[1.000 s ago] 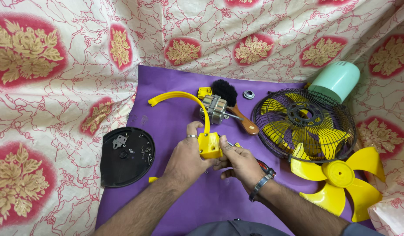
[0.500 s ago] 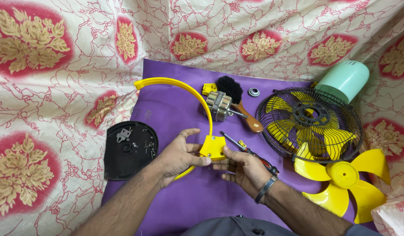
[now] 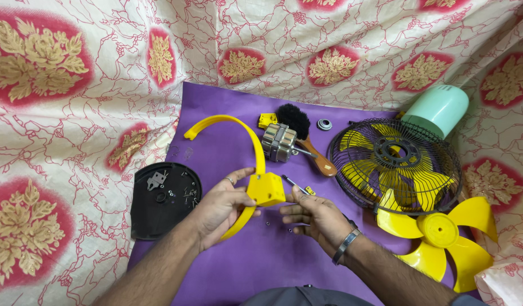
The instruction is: The person assembles a yellow plastic fan neckband by inserting screws and washers into pre-drilled holes and tightening them with a screwdriver. They handle the neckband, screws, washers, and screwdriver throughout the clip.
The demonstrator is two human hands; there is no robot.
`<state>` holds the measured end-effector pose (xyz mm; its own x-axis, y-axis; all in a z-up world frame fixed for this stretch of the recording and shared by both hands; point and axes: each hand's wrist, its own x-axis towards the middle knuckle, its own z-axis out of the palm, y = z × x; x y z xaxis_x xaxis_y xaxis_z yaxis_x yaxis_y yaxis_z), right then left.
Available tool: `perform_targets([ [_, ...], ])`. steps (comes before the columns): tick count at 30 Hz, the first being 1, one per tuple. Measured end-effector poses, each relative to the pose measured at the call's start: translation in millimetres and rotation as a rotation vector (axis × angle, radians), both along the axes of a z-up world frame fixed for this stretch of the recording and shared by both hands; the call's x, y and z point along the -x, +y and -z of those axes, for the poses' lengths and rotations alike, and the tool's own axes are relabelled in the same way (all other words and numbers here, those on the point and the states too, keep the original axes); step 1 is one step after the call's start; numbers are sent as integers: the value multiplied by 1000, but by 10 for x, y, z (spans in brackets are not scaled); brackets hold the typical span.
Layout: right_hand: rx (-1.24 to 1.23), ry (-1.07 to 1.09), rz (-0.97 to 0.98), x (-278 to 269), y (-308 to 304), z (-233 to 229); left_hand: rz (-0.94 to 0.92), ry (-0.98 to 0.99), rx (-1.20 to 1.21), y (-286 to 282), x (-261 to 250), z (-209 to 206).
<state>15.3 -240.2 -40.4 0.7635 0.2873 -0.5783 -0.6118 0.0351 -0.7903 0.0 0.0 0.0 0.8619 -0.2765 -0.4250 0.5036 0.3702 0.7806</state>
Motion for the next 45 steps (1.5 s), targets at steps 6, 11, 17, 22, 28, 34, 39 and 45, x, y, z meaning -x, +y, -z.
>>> perform_targets([
  [6,454,-244,70,12,-208,239,-37,-159,44,107,28,-61],
  [11,1013,-778,223,-9,-592,332,-4,-132,-83,67,81,-105],
  [17,506,-125,882,-232,-1275,443,107,-70,-451,-23,26,142],
  [22,266,64,866,-283,-1647,463,181,-103,-695,-190,-44,585],
  [28,-98,364,702,-105,-1493,627,139,-135,-907,-204,-51,801],
  [34,-471,262,895,-274,-1365,330,218,-54,-900,-210,-68,668],
  [39,-312,129,973,-370,-1176,96,214,-46,-878,-185,-51,635],
  [45,-295,207,1078,-523,-1006,99,183,-40,-904,-183,-44,650],
])
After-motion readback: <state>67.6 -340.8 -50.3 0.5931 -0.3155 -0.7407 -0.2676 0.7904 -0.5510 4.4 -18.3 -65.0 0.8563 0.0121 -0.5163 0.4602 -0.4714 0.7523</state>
